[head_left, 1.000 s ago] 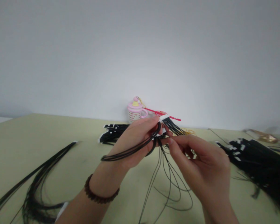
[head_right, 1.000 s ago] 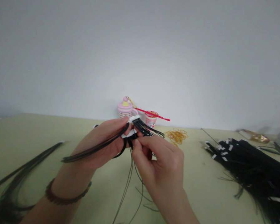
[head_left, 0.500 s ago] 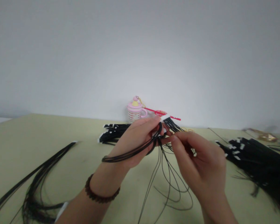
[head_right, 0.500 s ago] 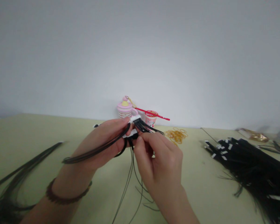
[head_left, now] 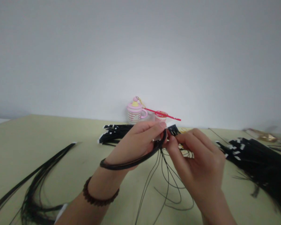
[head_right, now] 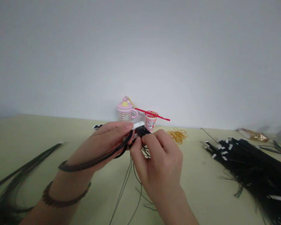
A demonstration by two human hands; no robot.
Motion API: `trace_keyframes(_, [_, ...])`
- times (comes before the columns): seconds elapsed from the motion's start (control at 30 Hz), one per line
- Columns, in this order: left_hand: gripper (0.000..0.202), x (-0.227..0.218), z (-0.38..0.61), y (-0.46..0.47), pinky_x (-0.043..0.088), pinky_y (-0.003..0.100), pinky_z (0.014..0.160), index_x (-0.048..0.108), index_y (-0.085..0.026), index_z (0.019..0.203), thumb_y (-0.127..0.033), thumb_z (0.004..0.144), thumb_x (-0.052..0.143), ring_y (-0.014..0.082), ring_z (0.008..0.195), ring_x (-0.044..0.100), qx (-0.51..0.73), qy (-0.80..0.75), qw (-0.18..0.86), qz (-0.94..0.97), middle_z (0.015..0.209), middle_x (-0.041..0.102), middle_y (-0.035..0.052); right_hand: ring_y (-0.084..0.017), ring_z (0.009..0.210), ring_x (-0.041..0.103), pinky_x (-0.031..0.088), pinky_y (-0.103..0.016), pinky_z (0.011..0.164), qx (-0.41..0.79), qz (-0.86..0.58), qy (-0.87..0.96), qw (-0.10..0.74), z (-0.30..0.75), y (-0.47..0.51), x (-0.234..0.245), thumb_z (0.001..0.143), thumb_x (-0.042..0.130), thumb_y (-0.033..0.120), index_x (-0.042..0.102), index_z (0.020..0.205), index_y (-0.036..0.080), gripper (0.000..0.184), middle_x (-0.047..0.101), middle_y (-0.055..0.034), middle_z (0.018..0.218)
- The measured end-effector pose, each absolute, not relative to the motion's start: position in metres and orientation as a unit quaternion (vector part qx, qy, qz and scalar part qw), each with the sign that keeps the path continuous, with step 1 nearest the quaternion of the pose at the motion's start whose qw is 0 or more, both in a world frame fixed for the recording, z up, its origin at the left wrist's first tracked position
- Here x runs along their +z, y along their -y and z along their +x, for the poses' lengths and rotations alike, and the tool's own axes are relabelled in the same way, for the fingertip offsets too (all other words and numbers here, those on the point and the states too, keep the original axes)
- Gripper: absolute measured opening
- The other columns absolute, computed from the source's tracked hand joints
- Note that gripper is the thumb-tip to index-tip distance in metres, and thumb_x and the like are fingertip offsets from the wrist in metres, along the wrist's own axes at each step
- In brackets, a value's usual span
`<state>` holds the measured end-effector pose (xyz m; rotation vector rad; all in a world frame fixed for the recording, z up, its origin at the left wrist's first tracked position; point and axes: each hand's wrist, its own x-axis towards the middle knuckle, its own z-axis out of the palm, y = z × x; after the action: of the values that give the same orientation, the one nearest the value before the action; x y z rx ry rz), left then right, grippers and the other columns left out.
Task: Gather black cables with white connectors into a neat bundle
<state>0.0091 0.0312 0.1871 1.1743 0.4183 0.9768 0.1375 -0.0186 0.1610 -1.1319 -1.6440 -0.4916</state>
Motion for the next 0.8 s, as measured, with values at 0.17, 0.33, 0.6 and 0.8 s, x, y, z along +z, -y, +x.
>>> trace_keyframes(0.17, [0.029, 0.176, 0.006, -0.038, 0.031, 0.024, 0.056, 0.050, -0.015, 0.062, -0.034, 0.084, 0.052, 0.0099, 0.059, 0.037, 0.371, -0.204, 0.634, 0.647, 0.061, 0.042, -0.0019, -0.017, 0.096, 0.056, 0.046, -0.028, 0.079, -0.174, -0.415, 0.710, 0.542, 0.138, 0.016, 0.163, 0.079, 0.056, 0.010, 0.055, 0.068, 0.015, 0.012, 0.055, -0.0128, 0.107])
trace_keyframes(0.33, [0.028, 0.176, 0.004, -0.039, 0.034, 0.025, 0.059, 0.052, -0.015, 0.067, -0.036, 0.085, 0.050, 0.0099, 0.062, 0.039, 0.365, -0.212, 0.615, 0.666, 0.066, 0.045, -0.0008, -0.011, 0.093, 0.059, 0.046, -0.020, 0.081, -0.135, -0.371, 0.740, 0.545, 0.140, 0.013, 0.161, 0.080, 0.052, 0.004, 0.056, 0.072, 0.014, 0.013, 0.062, -0.0098, 0.101])
trace_keyframes(0.6, [0.024, 0.178, 0.010, -0.037, 0.038, 0.019, 0.050, 0.055, -0.012, 0.063, -0.025, 0.083, 0.054, 0.0079, 0.056, 0.043, 0.431, -0.186, 0.704, 0.533, 0.063, 0.050, 0.0007, -0.017, 0.107, 0.057, 0.047, -0.028, 0.090, -0.141, -0.396, 0.744, 0.519, 0.152, 0.011, 0.165, 0.079, 0.059, 0.011, 0.063, 0.073, 0.015, 0.007, 0.058, -0.0121, 0.119])
trace_keyframes(0.8, [0.019, 0.184, -0.004, -0.045, 0.053, 0.038, 0.081, 0.058, -0.011, 0.073, -0.013, 0.087, 0.045, 0.0151, 0.077, 0.059, 0.530, -0.127, 0.728, 0.417, 0.074, 0.058, 0.0041, -0.025, 0.118, 0.051, 0.044, -0.042, 0.096, -0.070, -0.445, 0.753, 0.480, 0.193, 0.003, 0.161, 0.076, 0.065, 0.020, 0.066, 0.076, 0.020, 0.001, 0.053, -0.0095, 0.127])
